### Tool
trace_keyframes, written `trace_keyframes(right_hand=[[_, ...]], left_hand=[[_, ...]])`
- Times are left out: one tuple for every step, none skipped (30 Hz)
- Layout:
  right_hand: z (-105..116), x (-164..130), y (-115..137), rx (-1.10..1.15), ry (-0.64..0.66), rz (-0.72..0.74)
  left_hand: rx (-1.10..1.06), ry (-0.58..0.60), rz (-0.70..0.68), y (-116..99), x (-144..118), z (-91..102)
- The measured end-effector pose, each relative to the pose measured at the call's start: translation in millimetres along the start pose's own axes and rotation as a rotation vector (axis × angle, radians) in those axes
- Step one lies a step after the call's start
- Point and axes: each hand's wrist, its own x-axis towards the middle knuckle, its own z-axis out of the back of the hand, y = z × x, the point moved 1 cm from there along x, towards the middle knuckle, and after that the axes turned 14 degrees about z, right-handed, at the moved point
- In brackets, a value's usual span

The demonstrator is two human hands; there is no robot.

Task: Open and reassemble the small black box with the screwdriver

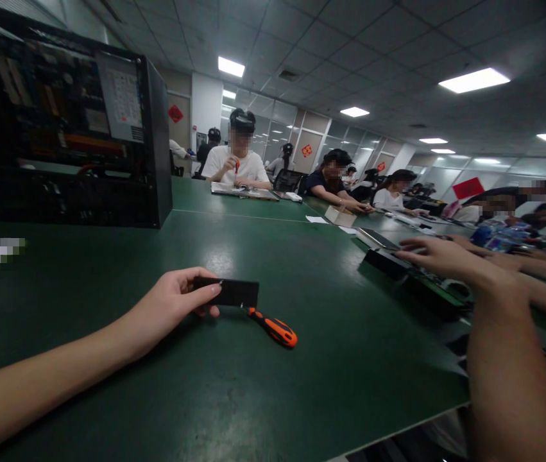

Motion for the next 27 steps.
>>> trace_keyframes(right_hand=[[-2.1,6.4,20.4,0.093,0.018,0.067],[-4.4,11.9,44.6,0.240,0.021,0.130],[-6.5,16.1,72.1,0.377,-0.009,0.207],[-8.4,18.5,101.6,0.489,-0.052,0.285],[-10.6,19.0,131.8,0.608,-0.057,0.365],[-12.9,17.4,161.5,0.722,-0.020,0.453],[-15.3,14.1,189.0,0.805,0.043,0.532],[-17.6,9.6,213.0,0.869,0.099,0.583],[-20.0,4.4,232.9,0.921,0.149,0.609],[-22.8,-0.8,248.4,0.953,0.210,0.608],[-25.9,-5.5,259.7,0.976,0.255,0.597],[-29.4,-9.4,267.4,0.996,0.290,0.577],[-33.3,-12.3,272.2,1.022,0.317,0.558],[-37.4,-14.3,274.9,1.068,0.340,0.543],[-41.5,-15.3,276.4,1.136,0.367,0.530],[-45.3,-15.5,277.0,1.218,0.398,0.519],[-48.3,-14.9,277.1,1.302,0.430,0.508],[-50.0,-13.9,276.6,1.373,0.464,0.503],[-50.1,-12.4,275.4,1.418,0.495,0.504],[-48.2,-10.5,272.8,1.430,0.513,0.509],[-44.1,-8.6,268.5,1.407,0.520,0.516],[-38.0,-6.8,261.7,1.363,0.517,0.524],[-30.1,-5.5,252.2,1.304,0.502,0.529],[-20.7,-4.7,239.4,1.233,0.466,0.527],[-10.4,-4.9,223.4,1.151,0.403,0.515],[0.1,-6.3,204.1,1.056,0.319,0.488],[10.1,-8.9,181.8,0.947,0.206,0.437]], left_hand=[[0.003,0.013,-0.003,0.9,-0.3,0.4],[0.003,0.030,-0.004,1.9,-0.6,0.7],[-0.002,0.050,-0.005,3.0,-0.9,0.9],[-0.011,0.069,-0.007,4.0,-1.2,1.0],[-0.021,0.086,-0.009,4.7,-1.5,0.8],[-0.030,0.100,-0.012,5.3,-1.9,0.4],[-0.032,0.111,-0.019,5.7,-2.4,-0.3],[-0.029,0.118,-0.030,5.8,-3.0,-1.1],[-0.022,0.123,-0.044,5.8,-3.8,-2.1],[-0.015,0.127,-0.063,5.7,-4.7,-3.1],[-0.008,0.131,-0.085,5.8,-5.6,-4.1],[-0.002,0.129,-0.109,6.0,-6.6,-5.0],[0.004,0.125,-0.131,6.4,-7.5,-5.7],[0.010,0.124,-0.150,7.1,-8.4,-6.4],[0.019,0.131,-0.162,7.9,-9.1,-7.0],[0.025,0.144,-0.166,9.0,-9.7,-7.5],[0.032,0.161,-0.162,10.2,-10.1,-8.0],[0.043,0.174,-0.155,11.4,-10.3,-8.4],[0.059,0.178,-0.150,12.5,-10.4,-8.6],[0.083,0.171,-0.147,13.5,-10.3,-8.7],[0.119,0.150,-0.152,14.3,-10.3,-8.6],[0.156,0.142,-0.163,14.8,-10.3,-8.5],[0.206,0.135,-0.172,15.3,-10.2,-8.4],[0.268,0.131,-0.193,15.5,-10.3,-8.3],[0.349,0.130,-0.205,15.7,-10.3,-8.3],[0.436,0.119,-0.229,15.8,-10.4,-8.4],[0.517,0.114,-0.262,15.9,-10.7,-8.6]])
